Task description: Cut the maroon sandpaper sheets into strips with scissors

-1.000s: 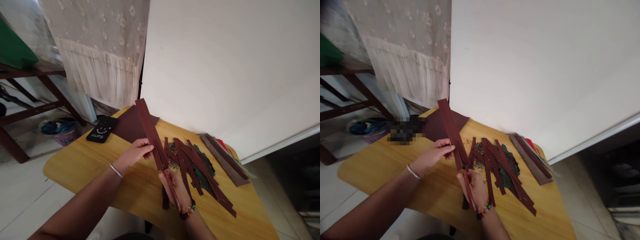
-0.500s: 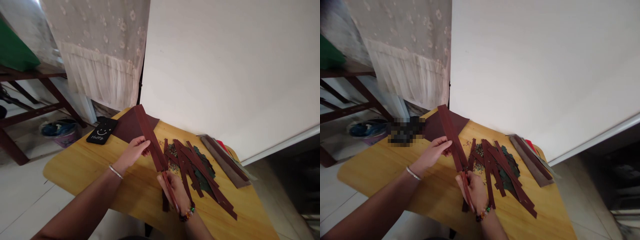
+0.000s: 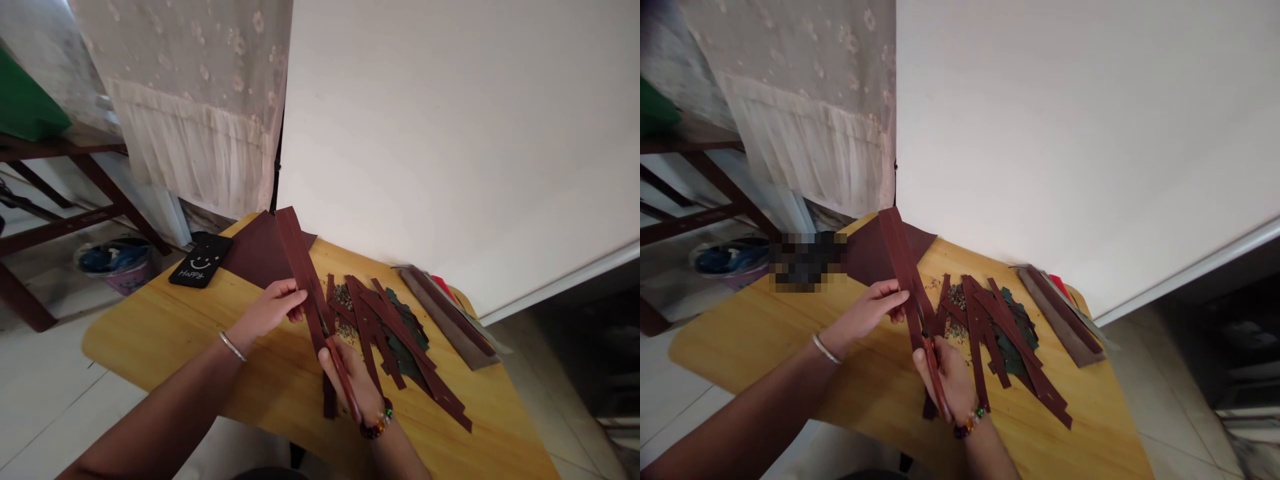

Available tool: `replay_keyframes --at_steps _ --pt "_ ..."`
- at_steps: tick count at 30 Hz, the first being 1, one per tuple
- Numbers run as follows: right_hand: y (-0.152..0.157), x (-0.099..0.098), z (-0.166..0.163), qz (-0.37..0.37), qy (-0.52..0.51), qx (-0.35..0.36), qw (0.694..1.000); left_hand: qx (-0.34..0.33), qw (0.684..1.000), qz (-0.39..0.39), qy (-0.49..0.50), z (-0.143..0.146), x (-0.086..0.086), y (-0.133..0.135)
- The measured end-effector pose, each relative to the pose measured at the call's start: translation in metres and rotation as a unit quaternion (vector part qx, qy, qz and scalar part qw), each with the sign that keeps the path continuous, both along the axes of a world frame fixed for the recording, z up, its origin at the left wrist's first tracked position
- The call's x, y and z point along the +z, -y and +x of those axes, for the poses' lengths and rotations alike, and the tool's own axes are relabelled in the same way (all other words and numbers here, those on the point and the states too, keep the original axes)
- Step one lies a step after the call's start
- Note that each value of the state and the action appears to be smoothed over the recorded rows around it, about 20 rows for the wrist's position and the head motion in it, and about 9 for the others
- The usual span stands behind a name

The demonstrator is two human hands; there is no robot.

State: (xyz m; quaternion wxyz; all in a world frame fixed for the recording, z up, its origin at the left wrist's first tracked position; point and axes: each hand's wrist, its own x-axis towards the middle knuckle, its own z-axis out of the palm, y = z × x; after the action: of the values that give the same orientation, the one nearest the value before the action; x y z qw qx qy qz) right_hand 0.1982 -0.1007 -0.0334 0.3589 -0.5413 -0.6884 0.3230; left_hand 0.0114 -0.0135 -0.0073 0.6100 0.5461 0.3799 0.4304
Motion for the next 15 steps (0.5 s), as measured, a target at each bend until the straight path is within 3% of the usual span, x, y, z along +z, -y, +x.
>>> replay_keyframes --at_steps 15 --pt "-0.0022 -0.0068 -0.0041 -0.019 -0.004 -0.007 1.0 -0.016 1.0 -0.002 0.013 0.0012 -0.0051 -0.0029"
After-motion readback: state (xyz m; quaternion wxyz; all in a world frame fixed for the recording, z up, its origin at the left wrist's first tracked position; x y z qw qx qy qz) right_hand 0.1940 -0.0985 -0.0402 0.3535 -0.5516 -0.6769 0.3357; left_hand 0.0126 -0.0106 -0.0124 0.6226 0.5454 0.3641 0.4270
